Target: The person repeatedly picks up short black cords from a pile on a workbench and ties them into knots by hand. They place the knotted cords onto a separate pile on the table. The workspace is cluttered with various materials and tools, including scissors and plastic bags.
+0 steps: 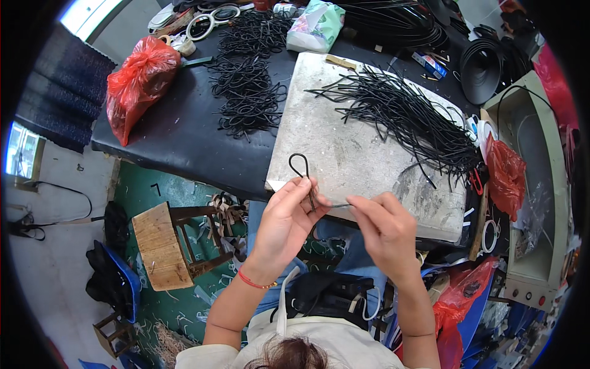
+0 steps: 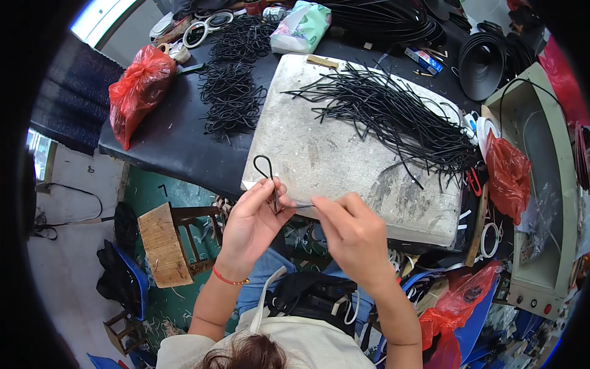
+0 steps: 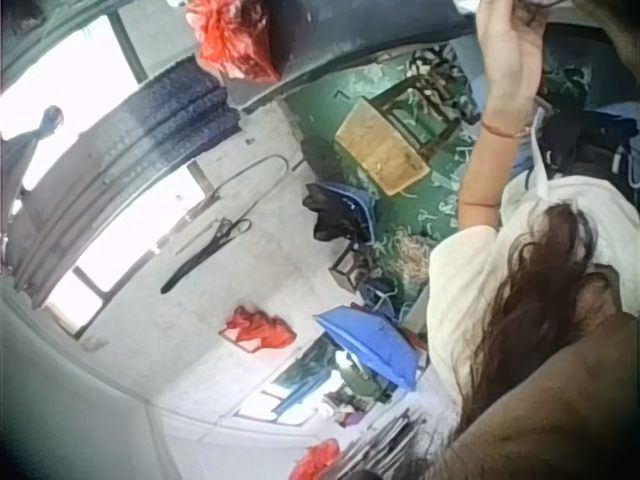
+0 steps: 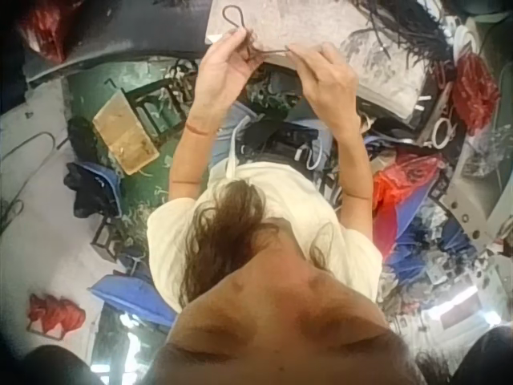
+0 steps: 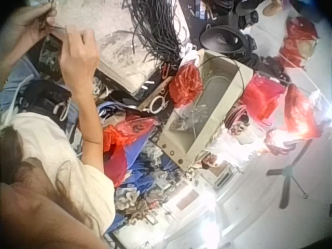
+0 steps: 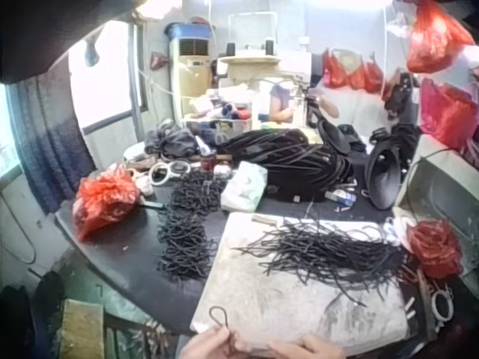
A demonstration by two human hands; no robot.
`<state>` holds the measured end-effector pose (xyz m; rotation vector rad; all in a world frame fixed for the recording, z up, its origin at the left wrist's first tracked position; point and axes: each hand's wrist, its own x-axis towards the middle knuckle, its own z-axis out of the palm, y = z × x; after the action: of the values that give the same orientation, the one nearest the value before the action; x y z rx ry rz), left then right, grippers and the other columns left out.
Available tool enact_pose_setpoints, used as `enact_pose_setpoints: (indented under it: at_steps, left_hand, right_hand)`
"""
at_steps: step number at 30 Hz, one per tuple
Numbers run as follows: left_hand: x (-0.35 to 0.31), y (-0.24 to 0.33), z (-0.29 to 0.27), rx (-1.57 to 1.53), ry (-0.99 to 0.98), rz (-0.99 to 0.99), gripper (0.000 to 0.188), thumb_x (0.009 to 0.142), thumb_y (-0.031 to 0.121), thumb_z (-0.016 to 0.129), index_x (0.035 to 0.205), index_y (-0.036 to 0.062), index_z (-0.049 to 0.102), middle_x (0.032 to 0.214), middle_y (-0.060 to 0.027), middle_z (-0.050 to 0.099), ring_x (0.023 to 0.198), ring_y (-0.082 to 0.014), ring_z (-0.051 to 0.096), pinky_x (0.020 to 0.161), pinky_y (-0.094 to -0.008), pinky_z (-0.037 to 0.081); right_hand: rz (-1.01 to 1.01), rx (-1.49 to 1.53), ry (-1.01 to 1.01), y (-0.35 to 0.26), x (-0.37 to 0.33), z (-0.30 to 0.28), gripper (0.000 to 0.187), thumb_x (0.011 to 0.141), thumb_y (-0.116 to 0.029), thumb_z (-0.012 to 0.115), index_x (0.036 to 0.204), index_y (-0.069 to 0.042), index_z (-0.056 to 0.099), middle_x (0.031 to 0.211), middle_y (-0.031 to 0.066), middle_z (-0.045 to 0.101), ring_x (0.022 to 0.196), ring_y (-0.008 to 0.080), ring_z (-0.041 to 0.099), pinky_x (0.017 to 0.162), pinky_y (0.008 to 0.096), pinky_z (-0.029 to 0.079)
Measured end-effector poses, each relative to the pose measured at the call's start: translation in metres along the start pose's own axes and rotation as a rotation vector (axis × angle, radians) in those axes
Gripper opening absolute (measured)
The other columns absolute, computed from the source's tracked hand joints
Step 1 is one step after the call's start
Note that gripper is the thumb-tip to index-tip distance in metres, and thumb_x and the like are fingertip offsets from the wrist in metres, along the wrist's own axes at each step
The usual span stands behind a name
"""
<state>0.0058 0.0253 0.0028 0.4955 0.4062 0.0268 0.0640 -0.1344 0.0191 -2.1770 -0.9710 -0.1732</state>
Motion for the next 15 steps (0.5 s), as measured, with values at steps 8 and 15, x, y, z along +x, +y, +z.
enact_pose_setpoints:
  at_steps: [8,15]
  left_hand:
    - [0.002,-0.004,-0.004,0.477,-0.017,-0.047,0.016,0.089,0.017,0.057,0.091,0.0014,0.059,0.074,0.0022,0.053,0.066,-0.0043,0.05,0.064,-0.0199,0.044]
    - [-0.001,-0.009,-0.004,0.523,-0.085,-0.052,0.021,0.088,0.018,0.059,0.099,0.0006,0.063,0.085,-0.001,0.062,0.074,-0.0057,0.055,0.067,-0.0209,0.045]
  right_hand:
    - [-0.214,-0.136,0.053,0.001,0.007,0.008,0.029,0.066,-0.002,0.061,0.095,-0.003,0.061,0.079,0.0058,0.054,0.068,0.0214,0.054,0.057,0.032,0.043]
    - [-0.181,-0.054,0.147,0.006,0.003,0.016,0.029,0.065,0.0,0.061,0.094,-0.003,0.06,0.081,0.0073,0.056,0.069,0.0225,0.054,0.059,0.0318,0.043]
